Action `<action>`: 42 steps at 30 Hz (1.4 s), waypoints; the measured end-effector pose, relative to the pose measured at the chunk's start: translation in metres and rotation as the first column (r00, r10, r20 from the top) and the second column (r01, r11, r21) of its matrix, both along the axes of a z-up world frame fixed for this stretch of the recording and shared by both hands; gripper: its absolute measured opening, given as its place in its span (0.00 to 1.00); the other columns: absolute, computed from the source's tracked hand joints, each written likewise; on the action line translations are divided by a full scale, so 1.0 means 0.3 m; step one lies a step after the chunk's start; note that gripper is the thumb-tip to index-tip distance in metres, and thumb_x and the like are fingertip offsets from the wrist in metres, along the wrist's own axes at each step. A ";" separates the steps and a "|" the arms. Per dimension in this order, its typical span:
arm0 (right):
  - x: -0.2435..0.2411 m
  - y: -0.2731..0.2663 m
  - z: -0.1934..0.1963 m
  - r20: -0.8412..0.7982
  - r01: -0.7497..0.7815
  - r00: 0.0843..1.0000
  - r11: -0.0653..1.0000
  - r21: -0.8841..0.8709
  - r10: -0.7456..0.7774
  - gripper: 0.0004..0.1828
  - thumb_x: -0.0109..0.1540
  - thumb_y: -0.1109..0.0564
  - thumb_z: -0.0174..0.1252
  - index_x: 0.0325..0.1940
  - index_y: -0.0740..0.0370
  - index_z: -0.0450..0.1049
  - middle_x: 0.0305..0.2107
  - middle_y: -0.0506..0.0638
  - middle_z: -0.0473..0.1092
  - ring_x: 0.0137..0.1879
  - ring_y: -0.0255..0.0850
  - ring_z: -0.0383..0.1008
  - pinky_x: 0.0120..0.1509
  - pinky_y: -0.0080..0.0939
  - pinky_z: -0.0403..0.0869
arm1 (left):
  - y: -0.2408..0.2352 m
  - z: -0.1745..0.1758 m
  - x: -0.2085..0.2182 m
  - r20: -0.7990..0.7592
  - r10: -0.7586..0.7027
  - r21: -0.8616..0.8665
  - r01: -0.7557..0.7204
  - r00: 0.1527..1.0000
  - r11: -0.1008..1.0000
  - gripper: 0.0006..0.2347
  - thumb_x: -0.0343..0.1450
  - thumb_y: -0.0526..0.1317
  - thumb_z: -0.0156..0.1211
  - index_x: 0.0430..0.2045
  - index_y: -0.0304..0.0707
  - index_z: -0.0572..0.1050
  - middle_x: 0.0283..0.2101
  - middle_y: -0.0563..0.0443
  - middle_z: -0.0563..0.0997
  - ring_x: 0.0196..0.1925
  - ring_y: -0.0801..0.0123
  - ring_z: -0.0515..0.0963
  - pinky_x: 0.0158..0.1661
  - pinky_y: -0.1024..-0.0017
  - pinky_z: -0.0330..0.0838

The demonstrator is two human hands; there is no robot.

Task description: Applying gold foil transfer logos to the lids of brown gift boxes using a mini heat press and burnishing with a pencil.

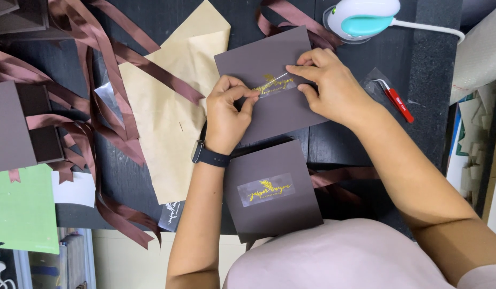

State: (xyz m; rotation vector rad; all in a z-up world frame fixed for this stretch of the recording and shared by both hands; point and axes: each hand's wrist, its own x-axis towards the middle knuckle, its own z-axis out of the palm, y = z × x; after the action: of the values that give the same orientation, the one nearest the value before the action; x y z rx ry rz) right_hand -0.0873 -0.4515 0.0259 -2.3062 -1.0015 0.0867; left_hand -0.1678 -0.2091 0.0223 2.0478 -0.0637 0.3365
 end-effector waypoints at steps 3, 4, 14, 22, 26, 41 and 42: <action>0.004 -0.009 -0.013 0.011 -0.014 1.000 0.999 0.046 0.014 0.25 0.60 0.69 0.66 0.63 0.65 0.77 0.54 0.60 0.67 0.58 0.54 0.68 0.64 0.52 0.71 | -0.001 0.001 -0.004 -0.008 -0.008 -0.008 0.008 1.000 1.000 0.07 0.67 0.26 0.68 0.27 0.41 0.83 0.34 0.56 0.72 0.36 0.72 0.75 0.37 0.78 0.70; 0.004 -0.009 -0.011 -0.002 -0.007 1.000 0.999 0.045 0.007 0.24 0.60 0.68 0.66 0.62 0.64 0.77 0.55 0.59 0.68 0.60 0.54 0.68 0.64 0.52 0.72 | -0.001 0.000 -0.005 -0.010 -0.010 -0.011 0.009 1.000 1.000 0.06 0.67 0.26 0.68 0.27 0.41 0.83 0.35 0.56 0.72 0.36 0.72 0.75 0.36 0.78 0.70; 0.005 -0.010 -0.009 -0.027 -0.006 1.000 0.999 0.050 0.007 0.23 0.61 0.68 0.66 0.61 0.64 0.78 0.58 0.60 0.70 0.63 0.53 0.69 0.64 0.48 0.73 | 0.017 -0.003 -0.014 0.003 -0.052 0.029 0.051 0.999 0.998 0.10 0.69 0.25 0.63 0.37 0.41 0.84 0.37 0.54 0.77 0.40 0.69 0.78 0.38 0.77 0.72; 0.003 0.000 0.007 0.023 -0.019 1.000 1.000 0.001 0.019 0.18 0.62 0.67 0.64 0.57 0.66 0.81 0.57 0.58 0.69 0.58 0.52 0.70 0.62 0.52 0.74 | 0.032 0.014 0.006 -0.009 -0.023 0.077 0.024 1.000 0.997 0.21 0.66 0.21 0.49 0.48 0.43 0.79 0.37 0.54 0.82 0.38 0.68 0.80 0.47 0.72 0.74; -0.002 -0.001 0.010 0.037 -0.028 0.999 1.000 -0.003 0.028 0.18 0.63 0.66 0.64 0.57 0.65 0.80 0.57 0.59 0.69 0.58 0.53 0.69 0.62 0.53 0.73 | 0.039 0.020 0.022 -0.013 -0.143 0.011 0.143 0.990 0.990 0.23 0.66 0.19 0.47 0.47 0.44 0.81 0.40 0.51 0.79 0.42 0.67 0.82 0.48 0.74 0.76; -0.007 -0.007 0.010 0.018 -0.027 0.999 0.999 0.029 0.026 0.18 0.64 0.66 0.63 0.58 0.65 0.79 0.58 0.59 0.69 0.59 0.53 0.69 0.63 0.52 0.72 | 0.105 -0.007 0.085 -0.069 -0.232 0.072 0.237 0.970 0.969 0.04 0.72 0.31 0.67 0.37 0.40 0.84 0.37 0.54 0.70 0.35 0.70 0.73 0.36 0.77 0.71; -0.006 -0.009 0.006 0.018 -0.025 1.000 0.999 0.028 0.025 0.18 0.64 0.66 0.63 0.58 0.65 0.79 0.58 0.59 0.69 0.59 0.53 0.69 0.63 0.52 0.72 | 0.102 -0.006 0.086 -0.069 -0.233 0.071 0.238 0.970 0.969 0.04 0.72 0.31 0.67 0.37 0.40 0.84 0.37 0.54 0.70 0.35 0.70 0.73 0.36 0.77 0.71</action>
State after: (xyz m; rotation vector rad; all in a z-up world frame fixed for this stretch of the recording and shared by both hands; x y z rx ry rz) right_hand -0.0892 -0.4543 0.0276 -2.2728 -1.0342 0.0624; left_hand -0.1420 -0.1784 0.0204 2.1005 -0.2857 0.1253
